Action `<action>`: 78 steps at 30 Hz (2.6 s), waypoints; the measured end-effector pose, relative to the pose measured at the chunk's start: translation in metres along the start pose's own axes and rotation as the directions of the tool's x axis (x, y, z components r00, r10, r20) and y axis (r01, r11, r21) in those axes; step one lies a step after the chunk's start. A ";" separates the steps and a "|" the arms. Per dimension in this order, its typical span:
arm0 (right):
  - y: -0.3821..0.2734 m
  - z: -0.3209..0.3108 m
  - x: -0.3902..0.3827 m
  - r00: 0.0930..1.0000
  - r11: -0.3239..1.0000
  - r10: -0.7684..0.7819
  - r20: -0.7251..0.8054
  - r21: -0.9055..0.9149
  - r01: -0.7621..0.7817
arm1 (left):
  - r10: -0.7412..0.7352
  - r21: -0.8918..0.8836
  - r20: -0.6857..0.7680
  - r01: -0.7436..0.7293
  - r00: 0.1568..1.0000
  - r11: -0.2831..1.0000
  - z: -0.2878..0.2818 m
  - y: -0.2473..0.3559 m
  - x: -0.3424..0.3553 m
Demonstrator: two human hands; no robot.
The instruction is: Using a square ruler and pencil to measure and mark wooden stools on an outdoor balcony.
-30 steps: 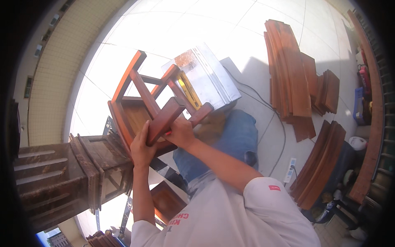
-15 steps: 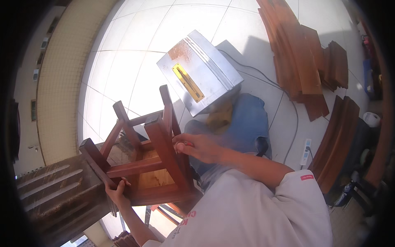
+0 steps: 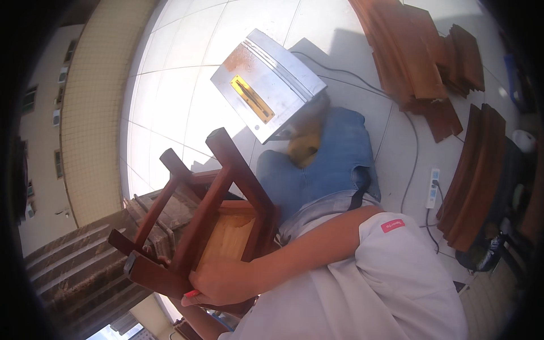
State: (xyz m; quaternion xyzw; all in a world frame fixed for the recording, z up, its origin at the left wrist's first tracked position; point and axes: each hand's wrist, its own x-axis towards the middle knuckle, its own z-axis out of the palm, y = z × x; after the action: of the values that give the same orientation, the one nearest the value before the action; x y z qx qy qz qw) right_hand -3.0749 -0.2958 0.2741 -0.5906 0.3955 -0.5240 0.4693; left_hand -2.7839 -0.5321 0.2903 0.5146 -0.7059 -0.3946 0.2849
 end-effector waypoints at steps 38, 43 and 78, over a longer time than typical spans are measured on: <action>-0.015 -0.017 -0.090 0.952 0.885 0.193 0.236 0.377 -0.273 | -0.140 0.083 -0.477 0.203 0.868 0.976 0.039 0.096 -0.236; 0.000 0.015 -0.068 0.906 0.874 0.293 0.306 0.299 -0.384 | -0.019 0.189 -0.677 0.199 0.736 0.962 0.023 0.071 -0.294; 0.115 0.215 -0.032 0.637 0.968 0.131 0.760 -0.237 0.083 | -0.074 -0.073 -0.997 0.057 0.010 0.996 0.070 -0.247 -0.403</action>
State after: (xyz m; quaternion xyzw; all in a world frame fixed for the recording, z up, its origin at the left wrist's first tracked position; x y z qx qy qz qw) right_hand -2.8641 -0.2633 0.1527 -0.8061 0.2284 -0.1618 0.5214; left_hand -2.5928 -0.1695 0.0450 0.6734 -0.2754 0.0635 0.6831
